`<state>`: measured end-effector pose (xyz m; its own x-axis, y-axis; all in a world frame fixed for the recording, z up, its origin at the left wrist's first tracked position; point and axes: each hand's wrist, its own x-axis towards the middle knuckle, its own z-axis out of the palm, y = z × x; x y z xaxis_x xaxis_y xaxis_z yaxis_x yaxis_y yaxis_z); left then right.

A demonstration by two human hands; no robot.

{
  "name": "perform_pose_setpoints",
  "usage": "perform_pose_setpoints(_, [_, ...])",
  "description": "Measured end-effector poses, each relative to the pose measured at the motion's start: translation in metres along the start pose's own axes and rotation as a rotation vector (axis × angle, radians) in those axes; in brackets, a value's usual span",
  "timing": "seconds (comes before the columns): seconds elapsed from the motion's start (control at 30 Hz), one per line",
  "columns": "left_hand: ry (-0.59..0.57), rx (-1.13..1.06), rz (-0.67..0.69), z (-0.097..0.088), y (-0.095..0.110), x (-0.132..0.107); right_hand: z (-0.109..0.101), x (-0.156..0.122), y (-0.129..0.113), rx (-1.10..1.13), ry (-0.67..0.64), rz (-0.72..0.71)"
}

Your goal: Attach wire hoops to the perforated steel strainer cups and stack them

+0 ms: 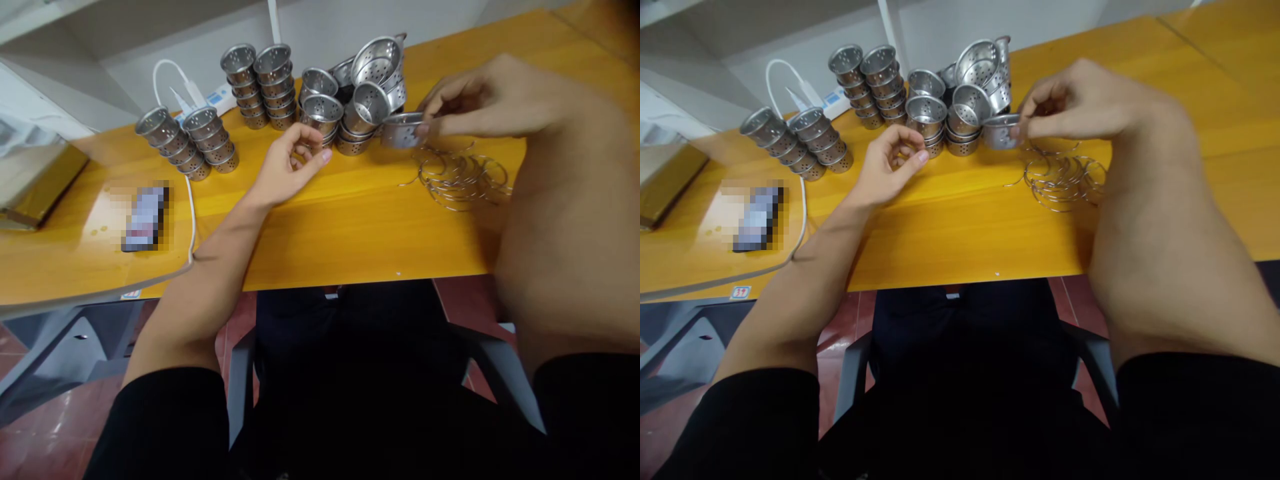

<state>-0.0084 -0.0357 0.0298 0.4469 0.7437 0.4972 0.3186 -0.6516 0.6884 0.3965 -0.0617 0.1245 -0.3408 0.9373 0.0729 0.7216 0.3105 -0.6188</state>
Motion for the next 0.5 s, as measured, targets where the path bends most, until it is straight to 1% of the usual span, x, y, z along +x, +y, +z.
perform_pose_setpoints(0.1, [0.042,0.008,0.004,0.0,-0.008,0.003,-0.008,0.001,0.013,-0.04,-0.043,-0.036])
perform_pose_setpoints(0.17, [0.057,0.007,0.001,0.0,-0.01,0.004,-0.01,0.002,0.016,-0.051,-0.054,-0.05])
perform_pose_setpoints(0.23, [0.071,0.005,-0.015,-0.001,-0.01,0.005,-0.01,0.004,0.018,-0.091,-0.073,-0.032])
perform_pose_setpoints(0.37, [0.074,0.013,-0.053,-0.002,-0.006,0.005,-0.006,0.01,0.019,-0.192,-0.083,0.027])
perform_pose_setpoints(0.5, [0.065,0.013,-0.066,-0.002,-0.005,0.004,0.003,0.016,0.018,-0.216,-0.098,0.05])
